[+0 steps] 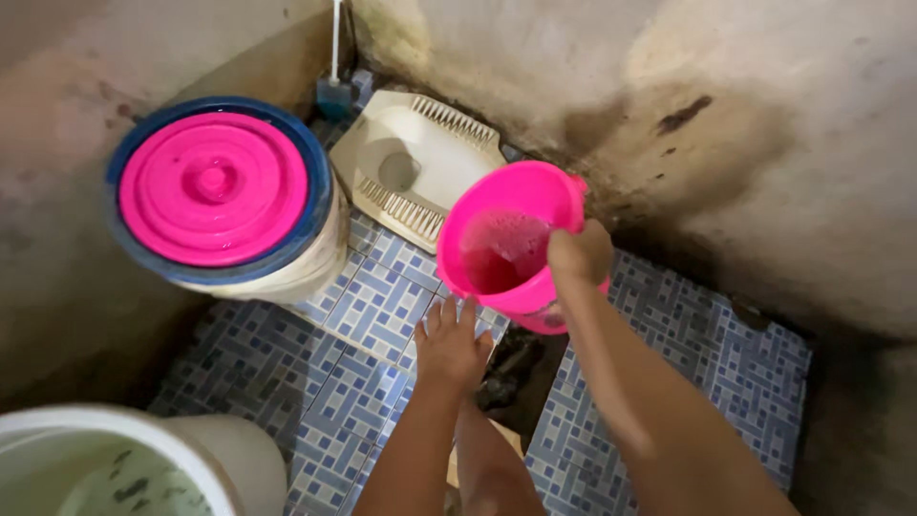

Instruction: The person adjusts buttons and lids on a washing machine, wraps an electrical wire with white material, and then prepares a bucket of soapy water to scrub a tiled floor with a cloth.

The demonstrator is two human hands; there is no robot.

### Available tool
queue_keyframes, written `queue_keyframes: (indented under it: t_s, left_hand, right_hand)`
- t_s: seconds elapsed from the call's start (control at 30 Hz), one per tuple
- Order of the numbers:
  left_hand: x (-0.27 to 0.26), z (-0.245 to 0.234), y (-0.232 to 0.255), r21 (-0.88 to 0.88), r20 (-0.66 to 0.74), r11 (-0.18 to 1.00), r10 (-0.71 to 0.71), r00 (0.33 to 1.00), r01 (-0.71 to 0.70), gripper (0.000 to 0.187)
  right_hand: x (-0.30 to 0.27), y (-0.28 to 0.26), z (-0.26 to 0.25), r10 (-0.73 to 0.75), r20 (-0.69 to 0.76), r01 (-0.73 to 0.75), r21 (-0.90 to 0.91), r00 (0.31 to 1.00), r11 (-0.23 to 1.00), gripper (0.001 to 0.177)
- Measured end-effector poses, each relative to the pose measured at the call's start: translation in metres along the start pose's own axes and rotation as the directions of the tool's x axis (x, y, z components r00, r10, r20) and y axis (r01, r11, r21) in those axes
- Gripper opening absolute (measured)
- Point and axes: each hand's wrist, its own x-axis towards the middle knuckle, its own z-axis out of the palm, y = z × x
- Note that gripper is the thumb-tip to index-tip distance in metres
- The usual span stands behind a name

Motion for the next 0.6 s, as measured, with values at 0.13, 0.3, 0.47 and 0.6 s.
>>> queue_keyframes:
  t_s: [0.13,0.3,0.47,0.6]
  left_hand:
    - [0.083,0.005,0.006,-0.101,0.088,0.990,-0.091,0.992,0.100,0.073]
    - [0.182,0.024,0.017,-0.254,0.015,0.957,-0.138,0.990,0.137,0.070]
    - [0.245,0.040,0.019,-0.312,-0.241,0.946,-0.170,0.955,0.090,0.055]
    - [0.274,0.030,0.013,-0.321,-0.290,0.945,-0.163,0.943,0.065,0.043]
  right_hand:
    - [0.051,-0.040,0.042,-0.029,-0.019,0.028,-0.033,0.999,0.999,0.030]
    - [0.118,-0.081,0.080,-0.037,0.073,0.052,-0.218,0.997,0.975,0.031]
    - [0.171,-0.109,0.119,-0.084,0.130,0.112,-0.230,0.988,0.967,0.036]
    - [0.215,-0.113,0.153,-0.294,0.143,0.323,-0.270,0.945,0.907,0.041]
